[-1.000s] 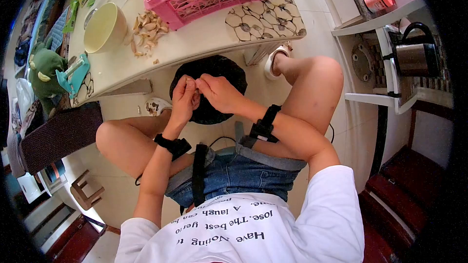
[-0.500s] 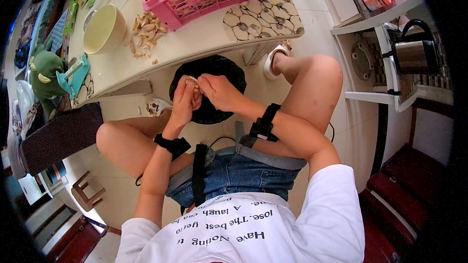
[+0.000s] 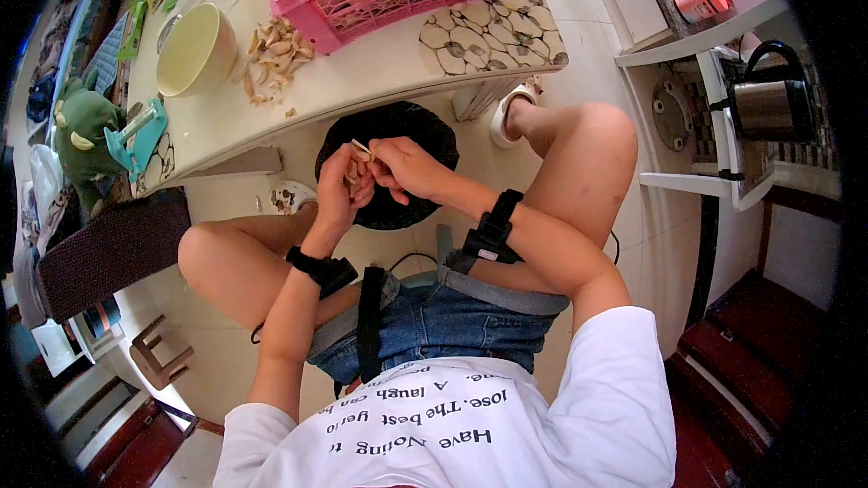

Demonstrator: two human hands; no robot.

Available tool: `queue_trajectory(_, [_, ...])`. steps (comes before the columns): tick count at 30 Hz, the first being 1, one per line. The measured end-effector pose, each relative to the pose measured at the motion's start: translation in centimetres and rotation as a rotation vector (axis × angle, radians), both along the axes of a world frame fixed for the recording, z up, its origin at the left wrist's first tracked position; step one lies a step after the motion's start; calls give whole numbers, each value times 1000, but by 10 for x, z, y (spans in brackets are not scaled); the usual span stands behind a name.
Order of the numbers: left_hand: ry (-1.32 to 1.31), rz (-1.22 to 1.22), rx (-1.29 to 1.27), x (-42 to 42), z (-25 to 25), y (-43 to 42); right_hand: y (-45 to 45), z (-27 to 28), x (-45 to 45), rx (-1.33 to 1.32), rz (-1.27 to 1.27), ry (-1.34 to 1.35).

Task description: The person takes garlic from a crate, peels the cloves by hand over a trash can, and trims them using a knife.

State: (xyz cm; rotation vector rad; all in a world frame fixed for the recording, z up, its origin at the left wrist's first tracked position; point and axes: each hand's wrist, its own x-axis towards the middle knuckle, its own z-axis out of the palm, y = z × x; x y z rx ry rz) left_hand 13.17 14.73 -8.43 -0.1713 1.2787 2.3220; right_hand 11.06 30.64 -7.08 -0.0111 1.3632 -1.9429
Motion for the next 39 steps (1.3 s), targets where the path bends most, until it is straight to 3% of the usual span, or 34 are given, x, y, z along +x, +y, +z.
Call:
queue_trajectory(5, [84, -29, -233, -2, 3, 5, 2, 0, -3, 41, 3, -6])
queue_trajectory(9, [40, -15, -215, -2, 5, 3, 2, 2, -3, 29, 14, -76])
queue_trajectory(14, [-92, 51, 121, -5, 2, -3, 3, -13, -3, 142, -25, 21])
queue_trajectory(16, [-71, 29, 164, -7, 0, -7, 2, -14, -1, 492, -5, 241])
queue_trajectory(19, [-40, 0, 206, -8, 5, -8, 2, -10, -1, 588, 5, 227])
queue_trajectory(27, [-81, -14, 67, -10, 11, -5, 3, -8, -1, 567, -15, 256])
queue_trajectory(35, [-272, -48, 444, -12, -4, -11, 5, -8, -2, 585, -50, 289])
queue_trajectory(39, [-361, 10, 291, -11, 8, -8, 5, -9, -2, 565, -65, 290])
